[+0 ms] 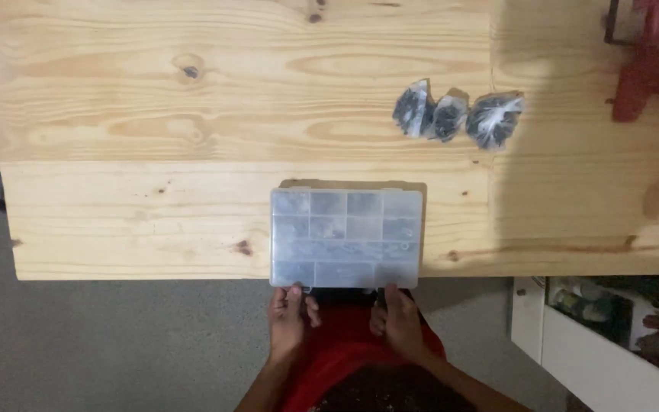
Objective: Sorting various hardware items such as screws and wall plugs from plastic bags into a multi-compartment organizer box on a workbench.
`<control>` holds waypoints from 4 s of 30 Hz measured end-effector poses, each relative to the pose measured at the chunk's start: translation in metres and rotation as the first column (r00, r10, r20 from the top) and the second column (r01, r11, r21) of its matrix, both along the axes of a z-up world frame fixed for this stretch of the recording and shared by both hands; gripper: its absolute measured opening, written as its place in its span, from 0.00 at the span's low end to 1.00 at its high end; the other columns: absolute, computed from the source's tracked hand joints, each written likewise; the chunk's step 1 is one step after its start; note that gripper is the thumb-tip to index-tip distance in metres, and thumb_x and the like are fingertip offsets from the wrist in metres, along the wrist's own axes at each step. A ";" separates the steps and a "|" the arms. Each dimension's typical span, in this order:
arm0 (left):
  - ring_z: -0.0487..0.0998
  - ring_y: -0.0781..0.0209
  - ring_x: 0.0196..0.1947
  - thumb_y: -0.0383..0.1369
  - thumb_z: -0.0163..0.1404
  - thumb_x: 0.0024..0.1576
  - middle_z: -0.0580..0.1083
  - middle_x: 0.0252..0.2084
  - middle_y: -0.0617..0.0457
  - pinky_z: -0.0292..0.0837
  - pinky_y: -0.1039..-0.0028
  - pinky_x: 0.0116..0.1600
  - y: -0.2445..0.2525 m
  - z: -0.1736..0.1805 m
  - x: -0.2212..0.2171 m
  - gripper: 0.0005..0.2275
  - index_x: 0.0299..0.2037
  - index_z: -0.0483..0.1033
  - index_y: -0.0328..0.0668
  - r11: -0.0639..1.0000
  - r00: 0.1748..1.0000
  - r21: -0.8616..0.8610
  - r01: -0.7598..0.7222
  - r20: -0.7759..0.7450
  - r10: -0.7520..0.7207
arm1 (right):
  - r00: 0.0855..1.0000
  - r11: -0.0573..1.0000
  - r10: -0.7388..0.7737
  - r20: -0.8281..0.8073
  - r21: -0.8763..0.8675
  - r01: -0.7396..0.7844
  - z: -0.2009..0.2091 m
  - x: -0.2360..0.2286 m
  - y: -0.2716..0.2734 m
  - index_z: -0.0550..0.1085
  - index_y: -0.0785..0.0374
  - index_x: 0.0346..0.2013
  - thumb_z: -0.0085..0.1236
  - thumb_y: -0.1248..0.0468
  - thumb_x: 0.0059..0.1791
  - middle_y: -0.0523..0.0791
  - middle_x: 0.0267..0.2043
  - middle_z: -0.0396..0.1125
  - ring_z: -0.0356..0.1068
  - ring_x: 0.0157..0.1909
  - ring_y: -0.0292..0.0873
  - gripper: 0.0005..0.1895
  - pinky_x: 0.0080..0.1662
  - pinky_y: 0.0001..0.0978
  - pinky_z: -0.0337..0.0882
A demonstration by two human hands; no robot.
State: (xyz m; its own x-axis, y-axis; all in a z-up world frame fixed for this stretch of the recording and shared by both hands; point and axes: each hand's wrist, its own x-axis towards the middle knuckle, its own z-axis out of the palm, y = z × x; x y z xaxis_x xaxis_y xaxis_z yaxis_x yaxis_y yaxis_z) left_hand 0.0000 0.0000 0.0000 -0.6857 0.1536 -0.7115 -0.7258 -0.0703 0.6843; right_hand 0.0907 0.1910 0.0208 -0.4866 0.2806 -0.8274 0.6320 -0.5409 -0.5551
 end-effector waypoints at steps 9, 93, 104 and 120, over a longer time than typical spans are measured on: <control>0.72 0.58 0.18 0.47 0.41 0.66 0.79 0.25 0.44 0.70 0.67 0.34 0.012 0.049 0.006 0.21 0.26 0.74 0.42 0.996 0.999 -0.086 0.037 -0.008 -0.038 | 0.989 0.999 -0.040 -0.146 -0.013 0.039 0.020 0.010 -0.005 0.71 0.67 0.39 0.40 0.45 0.57 0.45 0.18 0.58 0.60 0.19 0.43 0.26 0.26 0.37 0.61; 0.80 0.45 0.32 0.35 0.51 0.58 0.71 0.30 0.54 0.75 0.61 0.32 0.399 0.005 -0.050 0.03 0.33 0.76 0.51 0.358 0.036 -0.880 0.313 -0.366 -0.930 | 0.766 0.403 0.578 -0.281 0.915 0.032 0.010 -0.006 0.392 0.75 0.60 0.31 0.63 0.69 0.46 0.46 0.28 0.67 0.72 0.33 0.52 0.04 0.36 0.42 0.73; 0.73 0.42 0.52 0.30 0.54 0.52 0.69 0.54 0.47 0.72 0.58 0.51 0.415 0.086 -0.035 0.12 0.47 0.77 0.51 0.368 -0.129 -0.913 0.175 -0.391 -0.911 | 0.690 0.571 0.582 -0.431 0.820 0.031 0.028 0.001 0.396 0.69 0.65 0.55 0.72 0.63 0.44 0.53 0.54 0.65 0.71 0.53 0.59 0.28 0.51 0.51 0.76; 0.67 0.52 0.52 0.33 0.38 0.57 0.72 0.44 0.51 0.57 0.57 0.51 0.363 0.081 -0.023 0.12 0.46 0.74 0.44 0.096 -0.468 -0.985 -0.142 -0.019 -0.883 | 0.394 0.017 0.917 0.058 0.983 -0.183 0.088 0.009 0.398 0.68 0.61 0.28 0.45 0.62 0.57 0.48 0.30 0.65 0.68 0.37 0.58 0.13 0.34 0.48 0.67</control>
